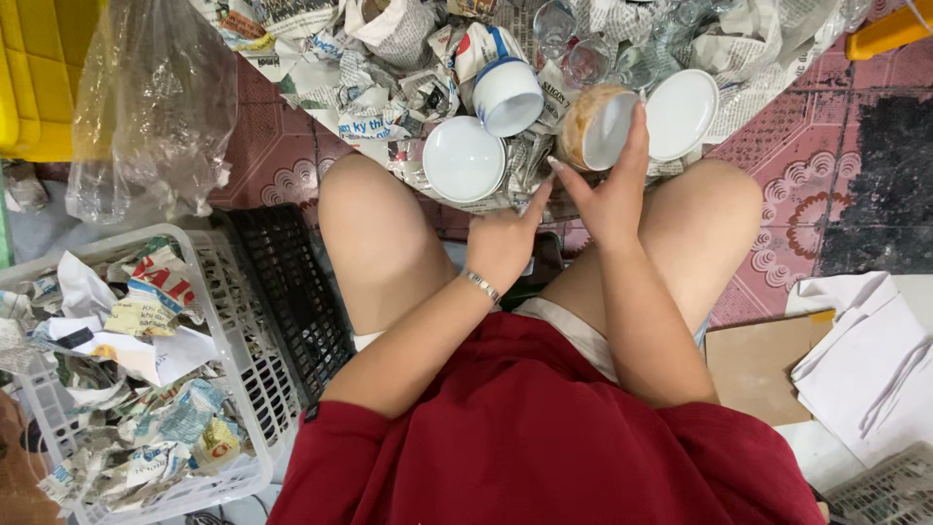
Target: The person sits on the floor and wraps various ceramic dishes, including bowls and cups, with pieces of newspaper. They fold the newspaper around each item and place the wrapped dishes into a pile.
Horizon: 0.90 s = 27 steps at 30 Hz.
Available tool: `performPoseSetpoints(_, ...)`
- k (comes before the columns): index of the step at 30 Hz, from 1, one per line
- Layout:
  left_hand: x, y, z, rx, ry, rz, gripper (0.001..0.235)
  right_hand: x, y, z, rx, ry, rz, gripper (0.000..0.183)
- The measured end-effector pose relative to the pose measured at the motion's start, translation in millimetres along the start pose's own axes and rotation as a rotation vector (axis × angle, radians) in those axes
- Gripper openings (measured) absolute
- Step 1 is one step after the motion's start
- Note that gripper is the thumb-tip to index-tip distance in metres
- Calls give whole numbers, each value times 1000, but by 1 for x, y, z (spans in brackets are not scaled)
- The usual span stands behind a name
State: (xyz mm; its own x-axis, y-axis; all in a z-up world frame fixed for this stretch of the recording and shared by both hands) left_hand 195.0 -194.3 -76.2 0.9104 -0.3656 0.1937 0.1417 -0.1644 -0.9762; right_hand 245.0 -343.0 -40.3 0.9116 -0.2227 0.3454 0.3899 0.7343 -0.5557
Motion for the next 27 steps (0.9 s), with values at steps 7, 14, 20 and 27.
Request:
performPoseSetpoints(7,13,36,-4,216,76,-75,67,1,0,-5,-34,-25,21,112)
performPoseSetpoints(14,21,4,2,185,135,-230,69,-7,-12,-14,47,55,-99,109)
performPoseSetpoints(20,39,9,-6,112,140,-225,57,-12,-26,-17,95,28,-175,115)
performPoseSetpoints(27,26,-13,-12,-33,229,-181,60,-9,-25,-26,232,94,-182,113)
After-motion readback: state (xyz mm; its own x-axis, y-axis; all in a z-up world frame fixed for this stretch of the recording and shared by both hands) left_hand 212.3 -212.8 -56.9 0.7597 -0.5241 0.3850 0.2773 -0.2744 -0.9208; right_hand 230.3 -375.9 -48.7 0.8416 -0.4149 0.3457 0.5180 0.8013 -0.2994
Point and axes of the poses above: each hand's wrist, its own x-axis towards the middle knuckle, its own y-axis out of the palm, z = x × y, the point moved 10 cm from there along x, towards the middle knuckle, and after that the axes turned 9 degrees about -z, right-handed, at the moved point
